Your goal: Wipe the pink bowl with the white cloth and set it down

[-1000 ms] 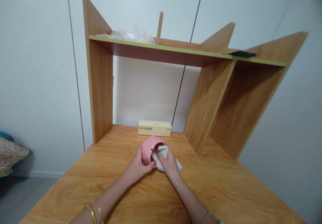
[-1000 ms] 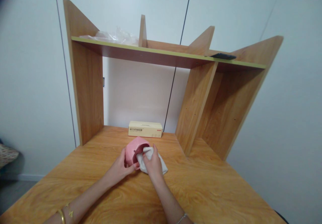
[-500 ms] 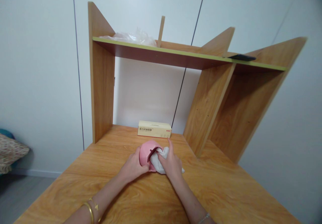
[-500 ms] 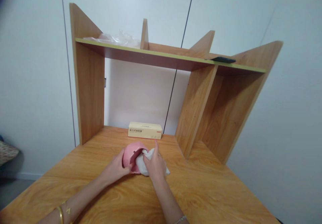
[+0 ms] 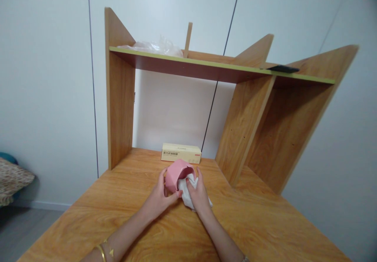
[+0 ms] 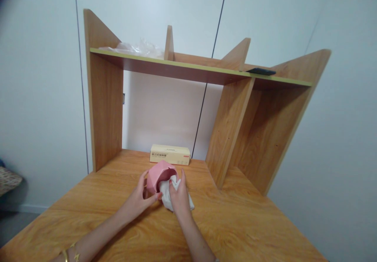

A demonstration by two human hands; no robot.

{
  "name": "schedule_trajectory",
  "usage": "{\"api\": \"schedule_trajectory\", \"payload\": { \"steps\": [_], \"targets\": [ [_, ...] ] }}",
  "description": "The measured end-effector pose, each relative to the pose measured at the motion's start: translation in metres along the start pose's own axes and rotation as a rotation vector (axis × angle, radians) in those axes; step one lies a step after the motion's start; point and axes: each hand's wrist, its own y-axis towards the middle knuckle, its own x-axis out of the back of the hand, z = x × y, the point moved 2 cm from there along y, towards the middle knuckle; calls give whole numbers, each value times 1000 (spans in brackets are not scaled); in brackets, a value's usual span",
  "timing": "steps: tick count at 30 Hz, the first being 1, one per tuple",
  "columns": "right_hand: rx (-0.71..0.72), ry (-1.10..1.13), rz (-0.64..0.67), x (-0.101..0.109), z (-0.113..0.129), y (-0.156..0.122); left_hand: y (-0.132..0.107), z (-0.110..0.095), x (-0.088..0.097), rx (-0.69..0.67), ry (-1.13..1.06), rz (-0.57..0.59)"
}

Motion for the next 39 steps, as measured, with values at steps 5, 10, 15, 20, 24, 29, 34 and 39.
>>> {"api": "schedule_trajectory", "payload": {
  "steps": [5,10,15,20,24,29,34,39],
  "targets": [
    [-26,-65,18,0,4,-1,0,1,2,59,88,-39],
    [-34,-173,24,2,10,-2,1,2,4,36,107,-73],
    [-57,-263,48,3,9,-1,0,1,2,128,142,-59],
    [-82,-370,90,4,9,-2,0,5,3,116,160,-68],
    [-70,-644,66,11,13,-2,0,2,5,52,149,-26],
    [40,-801,5,19,17,2,-3,-7,5,5,165,59],
    [33,-764,49,19,11,3,-5,-9,6,3,179,99],
    [11,-512,115,14,2,3,-4,0,5,-35,200,83]
  ]
}}
